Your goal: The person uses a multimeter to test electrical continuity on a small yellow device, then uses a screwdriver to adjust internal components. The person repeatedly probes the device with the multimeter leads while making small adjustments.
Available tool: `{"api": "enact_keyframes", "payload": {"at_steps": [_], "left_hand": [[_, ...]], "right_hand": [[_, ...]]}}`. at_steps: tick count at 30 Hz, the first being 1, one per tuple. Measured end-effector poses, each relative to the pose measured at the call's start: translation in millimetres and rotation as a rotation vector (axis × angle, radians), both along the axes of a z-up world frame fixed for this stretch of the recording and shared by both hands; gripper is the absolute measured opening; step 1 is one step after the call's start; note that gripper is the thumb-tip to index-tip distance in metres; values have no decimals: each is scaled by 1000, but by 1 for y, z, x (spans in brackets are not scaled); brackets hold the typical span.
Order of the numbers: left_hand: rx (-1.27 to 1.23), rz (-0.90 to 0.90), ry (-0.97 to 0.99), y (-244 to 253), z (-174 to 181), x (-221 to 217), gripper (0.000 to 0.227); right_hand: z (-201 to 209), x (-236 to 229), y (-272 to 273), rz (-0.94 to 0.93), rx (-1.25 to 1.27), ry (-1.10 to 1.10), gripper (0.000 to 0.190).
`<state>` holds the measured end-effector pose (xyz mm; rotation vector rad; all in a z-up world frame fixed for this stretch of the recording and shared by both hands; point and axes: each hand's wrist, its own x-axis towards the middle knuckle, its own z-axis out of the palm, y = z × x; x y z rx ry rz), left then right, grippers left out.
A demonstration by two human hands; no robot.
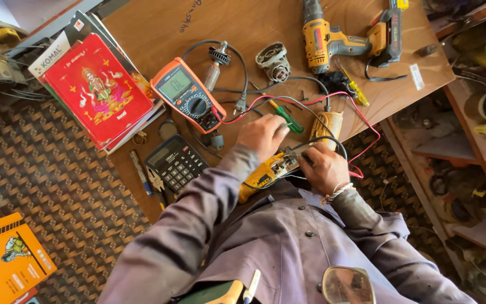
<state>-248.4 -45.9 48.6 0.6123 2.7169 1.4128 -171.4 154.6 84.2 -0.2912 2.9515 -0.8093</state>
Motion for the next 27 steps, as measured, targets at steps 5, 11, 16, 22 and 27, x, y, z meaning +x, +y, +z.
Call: {"api": "enact_keyframes", "payload": {"at_steps": [5,11,16,22,27], "left_hand": [[282,-222,-326,-30,55,24,34],[-32,-200,-208,-36,57,80,30],[570,-142,-667,-18,30,107,28],[735,-182,-907,19,12,113,30],[678,-186,-939,16,0,128,31]], "right_hand": [[9,1,-3,12,-90,86,26],[23,14,3,119,-162,36,19],[30,35,12,180,-264,-136,22],[33,46,20,166,-380,-161,27],[25,61,41,47,-366,-98,38]]}}
